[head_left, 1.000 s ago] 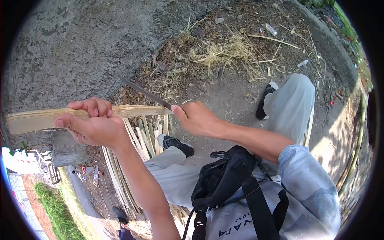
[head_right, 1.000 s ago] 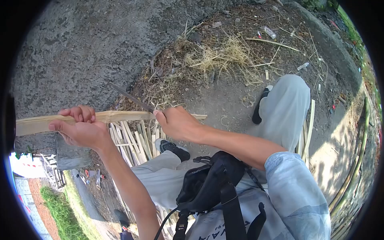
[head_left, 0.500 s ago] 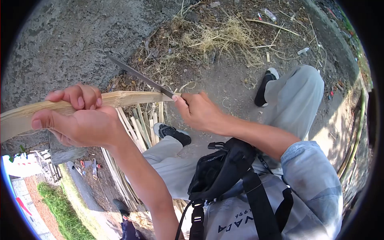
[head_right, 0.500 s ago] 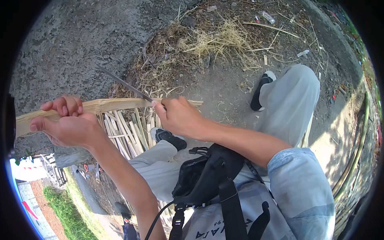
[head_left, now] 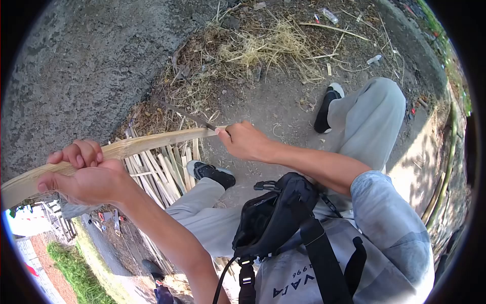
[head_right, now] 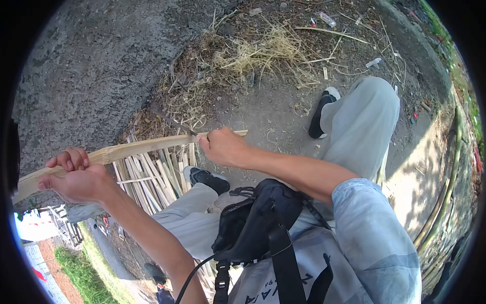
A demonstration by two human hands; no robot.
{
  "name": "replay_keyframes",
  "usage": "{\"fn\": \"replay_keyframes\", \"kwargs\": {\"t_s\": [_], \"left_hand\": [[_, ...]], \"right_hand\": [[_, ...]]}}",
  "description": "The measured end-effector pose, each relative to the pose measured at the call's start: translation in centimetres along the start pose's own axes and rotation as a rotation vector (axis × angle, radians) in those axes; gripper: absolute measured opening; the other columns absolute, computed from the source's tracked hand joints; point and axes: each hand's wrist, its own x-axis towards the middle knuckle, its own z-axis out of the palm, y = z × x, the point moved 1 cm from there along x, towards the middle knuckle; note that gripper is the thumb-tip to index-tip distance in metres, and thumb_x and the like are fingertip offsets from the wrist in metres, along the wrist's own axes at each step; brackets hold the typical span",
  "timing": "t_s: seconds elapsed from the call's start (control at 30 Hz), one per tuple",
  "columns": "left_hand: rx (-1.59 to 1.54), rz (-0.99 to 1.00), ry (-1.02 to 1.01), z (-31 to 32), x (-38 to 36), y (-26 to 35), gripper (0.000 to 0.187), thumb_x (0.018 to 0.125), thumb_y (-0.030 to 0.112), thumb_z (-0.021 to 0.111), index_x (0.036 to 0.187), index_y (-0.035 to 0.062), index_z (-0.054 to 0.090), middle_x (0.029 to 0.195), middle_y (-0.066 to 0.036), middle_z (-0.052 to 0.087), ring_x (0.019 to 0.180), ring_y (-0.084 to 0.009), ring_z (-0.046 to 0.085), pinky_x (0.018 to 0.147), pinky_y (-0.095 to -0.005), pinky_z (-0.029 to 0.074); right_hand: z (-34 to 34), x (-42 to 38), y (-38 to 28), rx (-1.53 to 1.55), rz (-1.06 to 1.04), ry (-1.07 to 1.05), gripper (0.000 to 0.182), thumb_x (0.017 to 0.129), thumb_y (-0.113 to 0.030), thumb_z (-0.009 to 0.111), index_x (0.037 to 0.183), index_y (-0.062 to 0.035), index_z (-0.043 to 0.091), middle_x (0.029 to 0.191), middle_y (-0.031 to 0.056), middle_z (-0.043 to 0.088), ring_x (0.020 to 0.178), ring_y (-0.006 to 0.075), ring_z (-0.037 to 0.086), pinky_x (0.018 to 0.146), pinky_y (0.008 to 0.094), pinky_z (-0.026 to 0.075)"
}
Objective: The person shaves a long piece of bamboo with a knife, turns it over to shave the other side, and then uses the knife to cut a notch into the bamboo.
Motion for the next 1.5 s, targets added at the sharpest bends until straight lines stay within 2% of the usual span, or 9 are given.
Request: {"fn": "replay_keyframes", "kwargs": {"t_s": [0.2,0.4,0.5,0.7,0.8,1.0,1.17,1.3,1.5], "left_hand": [[0.046,0.034,-0.017,-1.2,-0.3,-0.5,0.061,0.092,0.067,0.029,0.087,0.0087,0.046,0.055,0.001,0.03,0.046,-0.0076,0.024,0.044,-0.0214,0.018],[0.032,0.051,0.011,-1.5,0.4,-0.8,0.061,0.092,0.067,0.032,0.088,0.0079,0.045,0.055,0.002,0.028,0.045,-0.0074,0.022,0.042,-0.0216,0.018],[0.052,0.072,0.028,-2.5,0.6,-0.9,0.062,0.091,0.068,0.032,0.089,0.0076,0.045,0.055,0.002,0.028,0.045,-0.0074,0.022,0.042,-0.0216,0.018],[0.051,0.087,0.034,-3.8,0.9,-1.6,0.061,0.092,0.067,0.033,0.087,0.0076,0.045,0.056,0.001,0.029,0.045,-0.0077,0.021,0.042,-0.0211,0.019],[0.052,0.098,0.03,-4.0,1.2,-1.1,0.06,0.093,0.065,0.032,0.086,0.007,0.045,0.056,0.001,0.029,0.045,-0.0081,0.02,0.042,-0.0211,0.019],[0.007,0.106,0.044,-5.4,1.7,-1.9,0.056,0.094,0.062,0.036,0.083,0.0082,0.047,0.056,0.001,0.029,0.043,-0.0083,0.018,0.04,-0.0226,0.016],[-0.056,0.118,0.016,-6.2,2.2,-1.6,0.054,0.094,0.06,0.04,0.08,0.0079,0.047,0.056,0.002,0.029,0.043,-0.0084,0.017,0.041,-0.0229,0.015],[0.015,0.127,0.039,-6.7,2.5,-2.5,0.054,0.094,0.058,0.041,0.08,0.0064,0.047,0.058,0.002,0.029,0.043,-0.0084,0.017,0.041,-0.0229,0.016],[-0.128,0.058,-0.022,-11.8,5.1,-3.8,0.051,0.096,0.056,0.041,0.081,0.0071,0.048,0.056,0.003,0.028,0.042,-0.0077,0.019,0.039,-0.022,0.019]], "right_hand": [[1.3,1.1,2.3,0.05,0.091,-0.043,0.043,0.095,-0.03,0.042,0.087,0.0041,0.066,0.067,0.0283,0.06,0.066,0.0456,0.061,0.065,0.0524,0.048],[0.9,0.2,-0.8,-0.048,-0.083,0.034,0.042,0.097,-0.029,0.041,0.085,0.0031,0.065,0.066,0.0273,0.06,0.067,0.0462,0.061,0.066,0.0521,0.048],[3.1,0.9,4.4,-0.024,0.119,0.004,0.044,0.097,-0.031,0.042,0.083,0.0038,0.063,0.066,0.0279,0.059,0.067,0.0479,0.06,0.066,0.0524,0.047],[2.3,-0.3,2.1,-0.089,0.045,-0.009,0.046,0.097,-0.034,0.042,0.081,0.0037,0.063,0.069,0.0282,0.061,0.069,0.0484,0.061,0.068,0.0526,0.048],[4.6,-0.2,8.9,-0.162,0.183,-0.021,0.048,0.097,-0.036,0.042,0.081,0.0036,0.064,0.07,0.0284,0.061,0.07,0.0478,0.061,0.068,0.0529,0.049],[3.7,-0.8,5.1,-0.142,0.119,-0.036,0.051,0.097,-0.038,0.04,0.082,0.0043,0.065,0.072,0.0292,0.062,0.07,0.0488,0.061,0.069,0.0535,0.05],[5.8,-0.3,15.1,-0.221,0.253,-0.049,0.049,0.097,-0.037,0.04,0.085,0.0044,0.063,0.072,0.03,0.061,0.072,0.0508,0.06,0.07,0.0543,0.049],[4.6,-1.4,9.7,-0.111,0.24,-0.043,0.048,0.097,-0.038,0.04,0.088,0.0034,0.063,0.073,0.0294,0.062,0.074,0.0498,0.061,0.072,0.0539,0.05],[5.8,-1.4,16.5,-0.251,0.408,-0.132,0.05,0.097,-0.039,0.037,0.095,0.0021,0.065,0.086,0.0306,0.064,0.085,0.0491,0.062,0.08,0.0553,0.049]]}}
